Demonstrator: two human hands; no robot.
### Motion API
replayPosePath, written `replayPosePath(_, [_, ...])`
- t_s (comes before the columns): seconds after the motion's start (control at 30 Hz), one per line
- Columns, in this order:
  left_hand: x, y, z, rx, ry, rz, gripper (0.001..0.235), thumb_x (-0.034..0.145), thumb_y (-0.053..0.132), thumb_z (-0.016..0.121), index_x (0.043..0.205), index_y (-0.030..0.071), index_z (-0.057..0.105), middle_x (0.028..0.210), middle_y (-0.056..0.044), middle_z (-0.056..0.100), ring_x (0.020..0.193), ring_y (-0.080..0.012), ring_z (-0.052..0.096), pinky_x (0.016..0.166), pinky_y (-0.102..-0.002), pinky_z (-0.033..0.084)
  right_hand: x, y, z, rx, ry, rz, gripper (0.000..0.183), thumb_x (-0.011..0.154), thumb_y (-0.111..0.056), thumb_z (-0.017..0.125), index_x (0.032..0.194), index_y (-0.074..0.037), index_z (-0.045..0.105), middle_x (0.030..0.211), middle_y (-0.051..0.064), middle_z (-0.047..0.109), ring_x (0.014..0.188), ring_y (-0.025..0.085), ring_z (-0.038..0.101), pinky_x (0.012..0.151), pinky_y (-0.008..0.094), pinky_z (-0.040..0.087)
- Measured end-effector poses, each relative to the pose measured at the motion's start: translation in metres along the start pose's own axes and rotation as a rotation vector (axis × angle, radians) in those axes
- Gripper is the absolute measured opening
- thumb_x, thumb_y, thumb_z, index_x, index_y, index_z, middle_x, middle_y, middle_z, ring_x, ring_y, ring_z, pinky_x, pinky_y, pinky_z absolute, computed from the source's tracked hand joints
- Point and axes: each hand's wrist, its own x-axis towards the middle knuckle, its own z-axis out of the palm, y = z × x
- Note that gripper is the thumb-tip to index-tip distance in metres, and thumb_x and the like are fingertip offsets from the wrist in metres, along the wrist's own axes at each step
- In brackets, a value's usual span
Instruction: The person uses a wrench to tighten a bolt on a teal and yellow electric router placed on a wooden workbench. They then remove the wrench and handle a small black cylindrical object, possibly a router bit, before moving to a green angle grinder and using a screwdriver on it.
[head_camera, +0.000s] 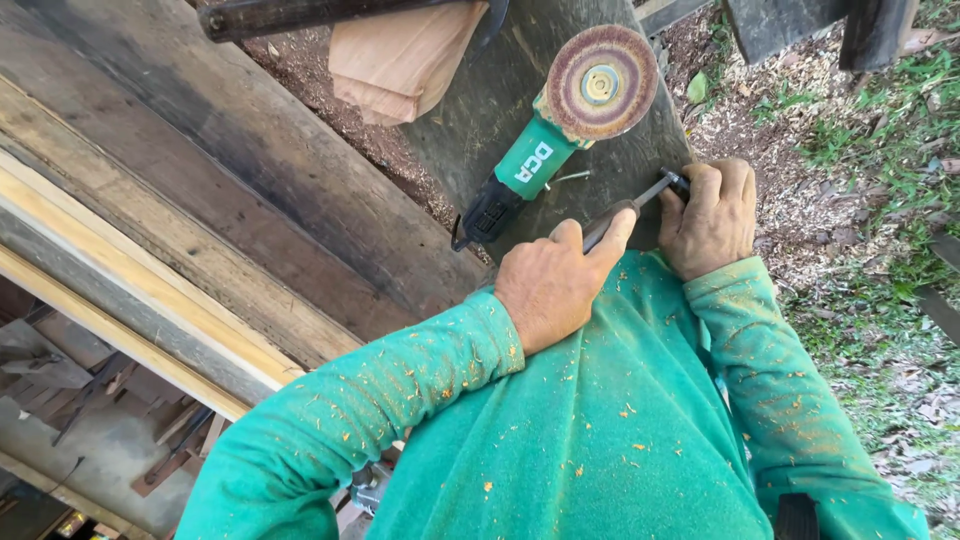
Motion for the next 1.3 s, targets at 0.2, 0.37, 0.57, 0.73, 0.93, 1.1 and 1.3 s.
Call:
replayPosePath(0.2, [-0.003, 0.0, 0.003, 0.035, 0.052, 0.023, 0.069, 0.097, 0.015, 0.054, 0.161, 0.013, 0.031, 0.088, -0.019, 0.057, 0.064, -0.0409, 0.071, 0.054, -0.054, 0.058, 0.002, 0.0, -0.003, 0.021, -0.014, 0.001, 0.04, 0.115, -0.041, 0.054, 0.115, -0.001, 0.055, 0.102, 0.015, 0.045, 0.092, 0.041, 0.055, 0.08, 0.048, 0.049])
replayPosePath(0.37, [-0.002, 0.002, 0.002, 0.042, 0.118, -0.005, 0.068, 0.096, 0.014, 0.054, 0.161, 0.016, 0.034, 0.088, -0.019, 0.056, 0.064, -0.0417, 0.071, 0.055, -0.055, 0.058, 0.002, 0.005, 0.0, 0.011, -0.009, 0.0, 0.039, 0.114, -0.041, 0.056, 0.114, -0.002, 0.056, 0.101, 0.015, 0.046, 0.091, 0.04, 0.056, 0.08, 0.047, 0.049])
replayPosePath(0.57, [-0.004, 0.004, -0.006, -0.168, 0.026, -0.115, 0.065, 0.1, 0.021, 0.052, 0.162, 0.022, 0.031, 0.092, -0.019, 0.059, 0.07, -0.0493, 0.071, 0.062, -0.061, 0.057, 0.001, 0.001, -0.002, 0.003, -0.021, 0.028, 0.037, 0.113, -0.039, 0.059, 0.115, -0.002, 0.056, 0.104, 0.014, 0.047, 0.093, 0.04, 0.057, 0.081, 0.047, 0.049])
replayPosePath(0.73, [-0.001, 0.007, -0.018, -0.169, -0.026, -0.116, 0.067, 0.099, 0.02, 0.052, 0.162, 0.023, 0.031, 0.093, -0.017, 0.058, 0.069, -0.0478, 0.072, 0.064, -0.06, 0.057, 0.003, 0.0, -0.005, -0.012, -0.03, 0.015, 0.038, 0.113, -0.04, 0.059, 0.115, -0.002, 0.056, 0.103, 0.015, 0.047, 0.093, 0.04, 0.056, 0.082, 0.047, 0.049])
replayPosePath(0.93, [0.002, 0.011, -0.019, -0.163, -0.064, -0.111, 0.074, 0.094, 0.015, 0.053, 0.163, 0.018, 0.029, 0.095, -0.016, 0.056, 0.07, -0.0472, 0.072, 0.062, -0.059, 0.058, 0.003, 0.004, -0.002, 0.04, -0.029, 0.019, 0.04, 0.115, -0.042, 0.057, 0.115, -0.002, 0.056, 0.105, 0.016, 0.046, 0.094, 0.041, 0.055, 0.082, 0.048, 0.048])
replayPosePath(1.1, [0.004, 0.005, 0.016, 0.217, 0.191, -0.006, 0.07, 0.091, 0.021, 0.057, 0.158, 0.016, 0.04, 0.082, -0.017, 0.054, 0.058, -0.0364, 0.069, 0.051, -0.049, 0.055, 0.002, 0.005, -0.001, 0.074, -0.043, 0.022, 0.038, 0.113, -0.038, 0.062, 0.115, 0.0, 0.056, 0.106, 0.017, 0.047, 0.095, 0.043, 0.056, 0.083, 0.05, 0.049])
replayPosePath(1.3, [0.003, 0.004, 0.004, 0.086, 0.159, -0.008, 0.071, 0.091, 0.02, 0.057, 0.159, 0.015, 0.04, 0.083, -0.016, 0.059, 0.058, -0.0358, 0.07, 0.049, -0.05, 0.055, 0.004, 0.004, -0.002, 0.093, -0.043, 0.019, 0.042, 0.115, -0.042, 0.058, 0.115, 0.0, 0.056, 0.106, 0.016, 0.046, 0.095, 0.042, 0.055, 0.084, 0.049, 0.049])
